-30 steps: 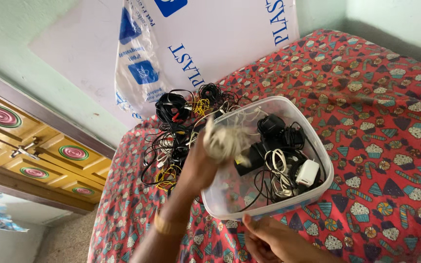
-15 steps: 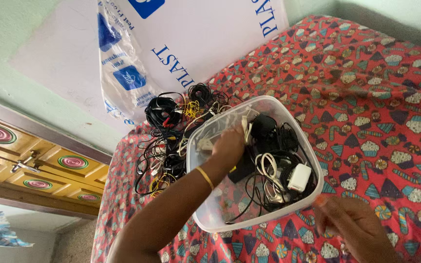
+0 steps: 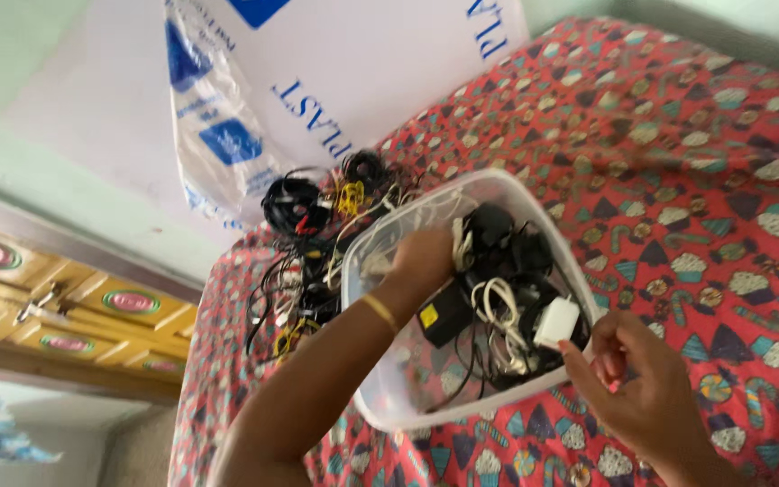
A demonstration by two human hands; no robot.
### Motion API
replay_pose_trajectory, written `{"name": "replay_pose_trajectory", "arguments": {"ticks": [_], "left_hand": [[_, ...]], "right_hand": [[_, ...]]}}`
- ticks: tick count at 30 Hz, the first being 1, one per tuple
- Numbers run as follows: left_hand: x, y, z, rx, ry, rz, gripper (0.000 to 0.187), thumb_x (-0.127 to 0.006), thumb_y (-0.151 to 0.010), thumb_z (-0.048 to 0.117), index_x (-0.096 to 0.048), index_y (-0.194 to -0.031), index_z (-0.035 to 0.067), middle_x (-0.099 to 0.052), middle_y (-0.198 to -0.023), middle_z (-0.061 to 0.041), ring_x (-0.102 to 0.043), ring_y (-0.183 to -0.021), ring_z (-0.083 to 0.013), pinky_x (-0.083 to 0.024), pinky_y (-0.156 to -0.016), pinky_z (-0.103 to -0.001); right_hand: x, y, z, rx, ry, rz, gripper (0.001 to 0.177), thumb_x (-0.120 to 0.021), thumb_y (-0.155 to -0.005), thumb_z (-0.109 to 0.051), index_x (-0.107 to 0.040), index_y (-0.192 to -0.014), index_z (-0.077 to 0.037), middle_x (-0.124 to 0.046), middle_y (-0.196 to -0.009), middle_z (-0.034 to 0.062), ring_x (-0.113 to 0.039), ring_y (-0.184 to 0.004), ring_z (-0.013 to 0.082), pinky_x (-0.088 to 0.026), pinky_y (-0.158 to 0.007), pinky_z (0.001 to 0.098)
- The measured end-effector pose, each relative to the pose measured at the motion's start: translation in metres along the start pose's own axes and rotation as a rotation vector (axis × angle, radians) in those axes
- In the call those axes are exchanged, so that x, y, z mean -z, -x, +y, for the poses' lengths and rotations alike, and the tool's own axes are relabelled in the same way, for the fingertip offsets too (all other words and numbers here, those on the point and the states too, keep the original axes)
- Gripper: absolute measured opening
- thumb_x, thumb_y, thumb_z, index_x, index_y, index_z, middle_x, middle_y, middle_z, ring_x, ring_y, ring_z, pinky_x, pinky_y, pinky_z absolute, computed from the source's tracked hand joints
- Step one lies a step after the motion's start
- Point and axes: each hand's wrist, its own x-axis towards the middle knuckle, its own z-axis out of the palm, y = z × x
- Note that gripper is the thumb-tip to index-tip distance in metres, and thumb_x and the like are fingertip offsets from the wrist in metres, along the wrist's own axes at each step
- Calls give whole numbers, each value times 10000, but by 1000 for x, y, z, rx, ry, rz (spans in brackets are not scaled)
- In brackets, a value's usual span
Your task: The person untangles and coils various cables and power adapters, then places them into a clear plastic container on a patterned tablecloth. The person handles white, yellow, and black cables one at a time, winding each before depositing it into the container.
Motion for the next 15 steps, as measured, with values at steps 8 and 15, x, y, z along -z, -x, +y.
{"name": "replay_pose_trajectory", "arguments": {"ticks": [8, 15], "left_hand": [[18, 24, 3, -100, 147, -4, 371, -688, -787, 31, -652, -1155, 58, -714, -1006, -223, -689, -951, -422, -558, -815, -506], [32, 40, -13, 49, 299, 69, 381, -770, -794, 162, -715, -1171, 163, -736, -1106, -138, -686, -1025, -362, -536, -859, -482]], "right_hand": [[-11, 6, -19, -56, 188, 110, 260, -736, -856, -137, -498, -791, -55, -363, -533, 30, -323, -435, 105, -268, -402, 330], [-13, 10, -35, -108, 295, 175, 216, -747, -880, -166, -585, -896, -24, -491, -564, 60, -446, -467, 119, -358, -437, 300]]}}
